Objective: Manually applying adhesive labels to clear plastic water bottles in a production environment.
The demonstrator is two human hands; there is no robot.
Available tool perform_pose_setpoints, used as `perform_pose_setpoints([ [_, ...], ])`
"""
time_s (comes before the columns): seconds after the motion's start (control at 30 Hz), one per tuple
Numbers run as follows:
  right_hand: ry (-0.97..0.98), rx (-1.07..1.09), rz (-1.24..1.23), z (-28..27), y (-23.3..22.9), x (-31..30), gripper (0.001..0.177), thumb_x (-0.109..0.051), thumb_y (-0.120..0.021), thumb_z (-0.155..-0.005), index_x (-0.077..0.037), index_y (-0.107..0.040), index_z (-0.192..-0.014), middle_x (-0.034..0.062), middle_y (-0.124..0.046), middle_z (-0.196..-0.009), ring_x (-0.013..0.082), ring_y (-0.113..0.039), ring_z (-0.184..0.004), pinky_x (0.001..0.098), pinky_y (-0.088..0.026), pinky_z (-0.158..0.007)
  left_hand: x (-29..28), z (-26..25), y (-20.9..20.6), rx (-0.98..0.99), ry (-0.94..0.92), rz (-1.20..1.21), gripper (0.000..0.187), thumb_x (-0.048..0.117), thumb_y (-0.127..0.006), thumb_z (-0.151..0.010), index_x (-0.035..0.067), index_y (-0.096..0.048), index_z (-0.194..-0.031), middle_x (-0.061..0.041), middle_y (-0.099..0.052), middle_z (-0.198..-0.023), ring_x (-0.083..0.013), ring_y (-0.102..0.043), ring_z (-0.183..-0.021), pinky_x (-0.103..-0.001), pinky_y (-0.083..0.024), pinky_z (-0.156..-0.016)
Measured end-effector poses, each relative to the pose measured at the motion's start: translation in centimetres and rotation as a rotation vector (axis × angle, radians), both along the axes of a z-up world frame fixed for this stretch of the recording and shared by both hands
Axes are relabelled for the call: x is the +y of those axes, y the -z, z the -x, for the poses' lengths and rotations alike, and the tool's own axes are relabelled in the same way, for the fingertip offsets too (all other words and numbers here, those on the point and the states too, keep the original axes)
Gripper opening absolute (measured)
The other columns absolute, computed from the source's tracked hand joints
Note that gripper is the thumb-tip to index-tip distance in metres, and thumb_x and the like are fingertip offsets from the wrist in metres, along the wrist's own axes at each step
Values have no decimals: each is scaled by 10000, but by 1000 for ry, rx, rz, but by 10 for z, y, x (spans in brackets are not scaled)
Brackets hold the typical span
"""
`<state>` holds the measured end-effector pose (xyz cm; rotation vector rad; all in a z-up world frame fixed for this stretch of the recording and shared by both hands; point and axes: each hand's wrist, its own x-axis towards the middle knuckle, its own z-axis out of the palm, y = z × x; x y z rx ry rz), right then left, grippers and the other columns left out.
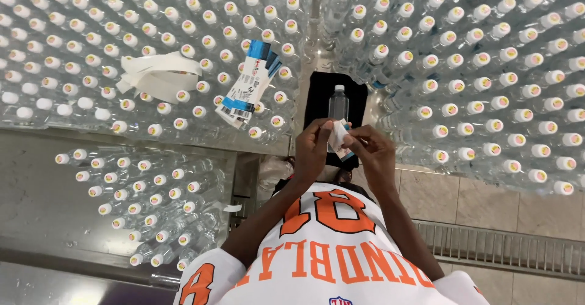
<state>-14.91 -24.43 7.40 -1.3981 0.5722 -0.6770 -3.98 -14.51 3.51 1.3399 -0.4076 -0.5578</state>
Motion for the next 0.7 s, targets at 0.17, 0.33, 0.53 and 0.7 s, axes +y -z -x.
perform_pose_setpoints([
  [0.17, 74, -234, -359, 14, 38, -19, 59, -114, -694, -1078, -91, -727, -1120, 75, -761, -1071, 199, -751, -1054, 418, -655, -1013, 24, -83, -24, 322, -302, 164, 274, 334, -675, -1113, 81, -747, -1188, -76, -776, -1051, -168, -749, -979, -380, -644, -920],
  [0.33, 193, -369, -490, 48, 75, -58, 53, -180, -642, -1100, -163, -644, -1150, 49, -773, -1247, 171, -746, -1182, 395, -641, -1094, 89, -209, -20, 267, -536, 308, 276, 302, -622, -1125, 74, -721, -1243, -160, -810, -1142, -244, -802, -1076, -414, -636, -1004],
  [0.53, 229, -357, -420, 58, 57, -65, 105, -257, -624, -1114, -189, -577, -1178, 80, -798, -1220, 176, -796, -1166, 446, -661, -1166, 193, -381, 70, -236, -1007, -120, 291, 317, -672, -1013, 84, -841, -1057, -214, -811, -917, -246, -796, -785, -431, -752, -675],
  [0.7, 250, -277, -273, 49, 52, -53, 193, -181, -630, -1114, -124, -586, -1293, 142, -764, -1275, 248, -773, -1211, 471, -656, -1123, 234, -426, 92, -707, -1149, -608, 189, 266, -741, -993, 181, -886, -1080, -97, -875, -903, -290, -865, -859, -390, -720, -736],
])
